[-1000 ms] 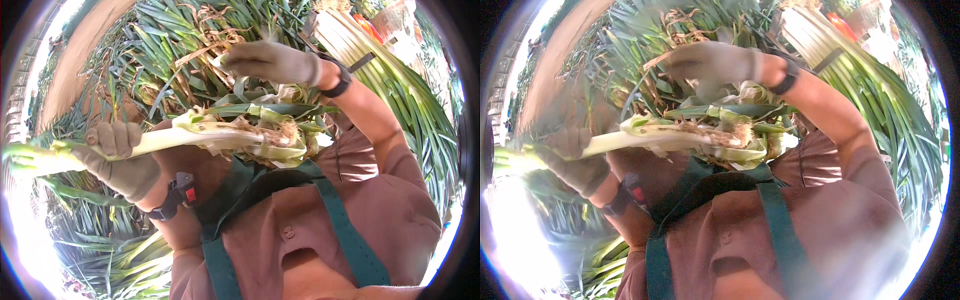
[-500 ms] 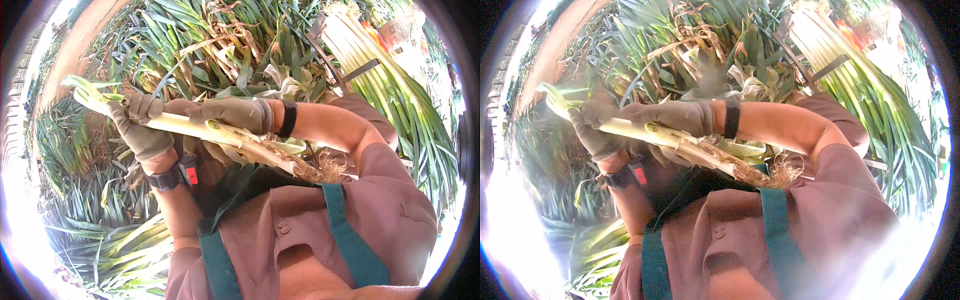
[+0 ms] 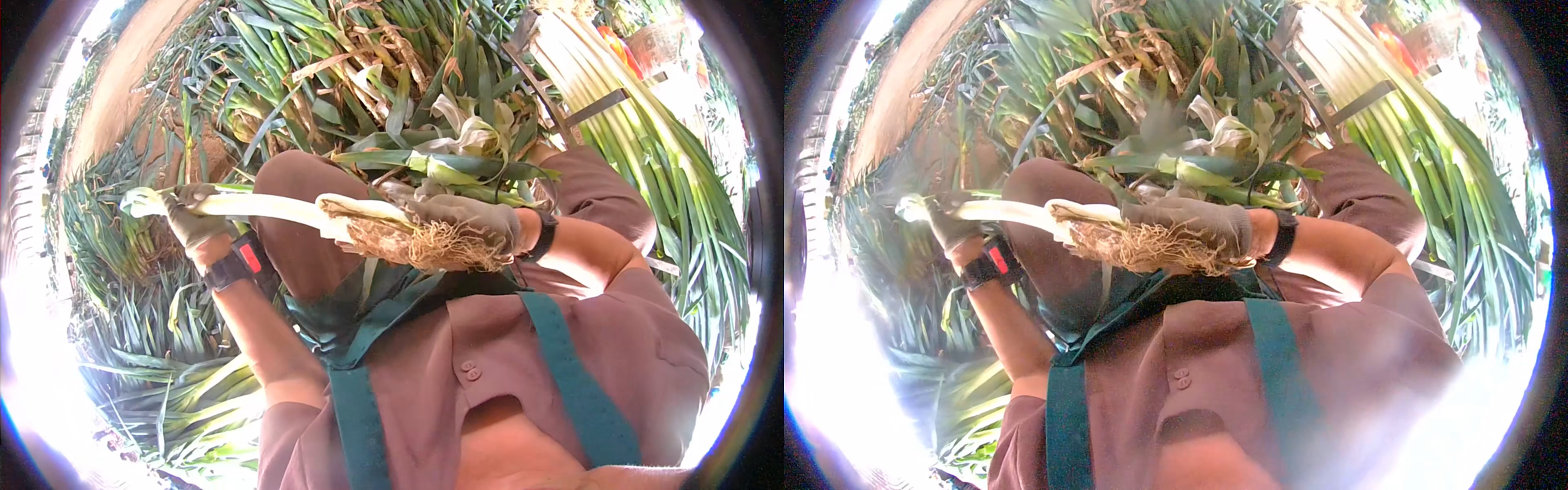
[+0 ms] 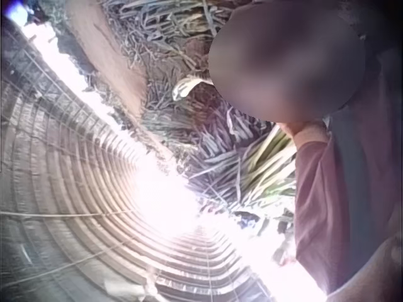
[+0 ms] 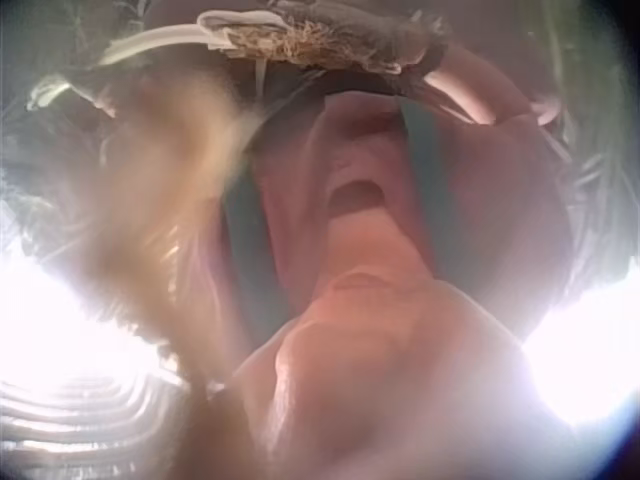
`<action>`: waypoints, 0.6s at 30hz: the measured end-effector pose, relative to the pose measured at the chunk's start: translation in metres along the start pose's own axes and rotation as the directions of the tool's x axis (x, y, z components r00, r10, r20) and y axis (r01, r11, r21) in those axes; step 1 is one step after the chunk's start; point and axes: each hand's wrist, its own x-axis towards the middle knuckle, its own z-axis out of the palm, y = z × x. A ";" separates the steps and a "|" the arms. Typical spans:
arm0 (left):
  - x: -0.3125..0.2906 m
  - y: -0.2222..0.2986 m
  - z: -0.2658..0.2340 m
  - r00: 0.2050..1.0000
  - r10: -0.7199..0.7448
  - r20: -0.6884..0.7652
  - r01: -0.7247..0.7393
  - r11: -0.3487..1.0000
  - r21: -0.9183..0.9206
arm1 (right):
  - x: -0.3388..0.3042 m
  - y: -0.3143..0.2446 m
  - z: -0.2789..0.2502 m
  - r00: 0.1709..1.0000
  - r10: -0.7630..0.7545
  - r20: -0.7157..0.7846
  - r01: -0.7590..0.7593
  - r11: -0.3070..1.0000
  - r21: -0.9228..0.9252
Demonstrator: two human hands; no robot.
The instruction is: Peeling and trimming leeks and organizing them into bundles
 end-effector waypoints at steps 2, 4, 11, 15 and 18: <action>0.020 0.005 -0.029 0.989 -0.145 -0.013 0.143 0.985 -0.099 | -0.011 0.006 -0.029 0.998 0.007 0.057 0.016 0.924 -0.382; 0.030 0.004 -0.058 0.982 -0.154 -0.111 0.143 0.985 -0.093 | -0.040 -0.010 -0.016 0.993 0.093 -0.070 -0.117 0.798 -0.591; 0.049 -0.009 -0.064 0.950 -0.298 -0.095 0.271 0.936 -0.225 | -0.115 -0.017 0.007 0.974 -0.106 -0.199 -0.152 0.348 -0.925; 0.052 -0.005 -0.072 0.946 -0.317 -0.061 0.303 0.937 -0.174 | -0.143 -0.009 0.019 0.961 -0.133 -0.241 -0.183 0.343 -0.921; 0.058 -0.025 -0.062 0.910 -0.414 0.009 0.401 0.877 -0.264 | -0.158 -0.008 0.024 0.941 -0.118 -0.318 -0.252 0.387 -0.887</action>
